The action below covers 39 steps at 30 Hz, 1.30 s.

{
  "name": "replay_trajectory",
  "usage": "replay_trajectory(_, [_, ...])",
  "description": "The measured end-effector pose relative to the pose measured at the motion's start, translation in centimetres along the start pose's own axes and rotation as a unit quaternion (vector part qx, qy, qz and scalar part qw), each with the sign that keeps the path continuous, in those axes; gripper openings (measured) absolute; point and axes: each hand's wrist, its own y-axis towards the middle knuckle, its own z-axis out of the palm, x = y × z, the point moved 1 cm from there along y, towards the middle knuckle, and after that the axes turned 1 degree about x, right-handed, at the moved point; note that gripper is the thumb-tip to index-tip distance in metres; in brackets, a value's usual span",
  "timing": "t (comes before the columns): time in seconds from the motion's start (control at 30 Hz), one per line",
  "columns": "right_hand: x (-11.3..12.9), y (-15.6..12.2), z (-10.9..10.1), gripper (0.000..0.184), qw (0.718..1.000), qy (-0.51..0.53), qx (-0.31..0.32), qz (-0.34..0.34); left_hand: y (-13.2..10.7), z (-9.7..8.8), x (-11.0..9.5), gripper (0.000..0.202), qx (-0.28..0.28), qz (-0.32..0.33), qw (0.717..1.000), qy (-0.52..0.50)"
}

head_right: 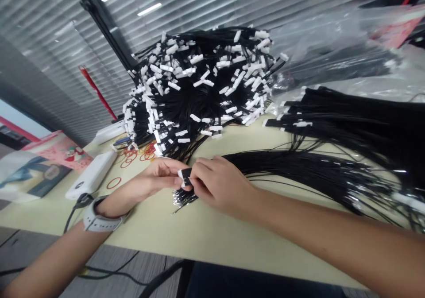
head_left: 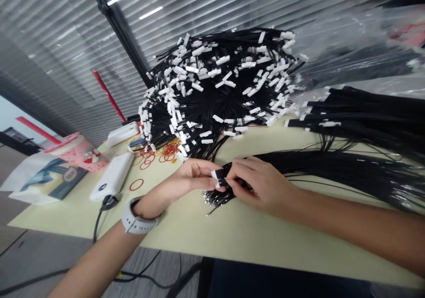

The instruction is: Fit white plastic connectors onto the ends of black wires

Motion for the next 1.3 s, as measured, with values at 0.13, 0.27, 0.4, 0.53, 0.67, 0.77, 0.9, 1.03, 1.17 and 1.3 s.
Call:
replay_trajectory(0.13, [0.1,0.1,0.0,0.015,1.0,-0.002,-0.002,0.003,-0.2,-0.1,0.0,0.024,-0.002,-0.006,1.0,-0.006])
replay_trajectory(0.27, [0.0,0.1,0.2,0.018,1.0,-0.002,-0.016,0.013,-0.2,-0.3,0.1,0.02,-0.004,0.0,1.0,0.0])
replay_trajectory(0.4, [0.0,0.0,0.3,0.018,0.999,0.012,-0.027,0.025,-0.2,-0.3,0.0,0.02,-0.028,0.014,0.999,0.014])
replay_trajectory(0.53, [0.0,0.0,0.4,0.019,0.999,0.013,-0.02,0.043,-0.2,-0.3,0.0,0.019,-0.032,0.001,0.999,0.005])
replay_trajectory(0.67, [0.0,0.2,0.6,0.024,0.999,-0.022,-0.023,0.04,-0.1,-0.3,-0.1,0.016,-0.04,-0.01,0.999,0.016])
replay_trajectory(0.77, [0.0,0.2,0.9,0.027,0.997,-0.062,-0.021,0.039,0.0,-0.2,-0.3,0.014,-0.042,-0.012,0.999,0.019])
replay_trajectory(0.9, [-0.3,0.3,1.2,0.026,0.996,-0.079,-0.023,0.041,-0.1,-0.2,-0.3,0.014,-0.04,-0.016,0.999,0.027])
replay_trajectory(1.03, [-0.4,0.2,1.2,0.025,0.996,-0.082,-0.019,0.023,-0.2,-0.4,0.0,0.017,-0.045,-0.017,0.998,0.027])
replay_trajectory(1.17, [-0.5,-0.1,1.5,0.028,0.994,-0.109,-0.016,-0.001,-0.3,-0.5,0.2,0.019,-0.048,-0.01,0.999,0.02])
replay_trajectory(1.3, [-0.5,-0.2,1.5,0.028,0.994,-0.106,-0.027,-0.015,-0.3,-0.5,0.2,0.019,-0.047,-0.018,0.999,0.012])
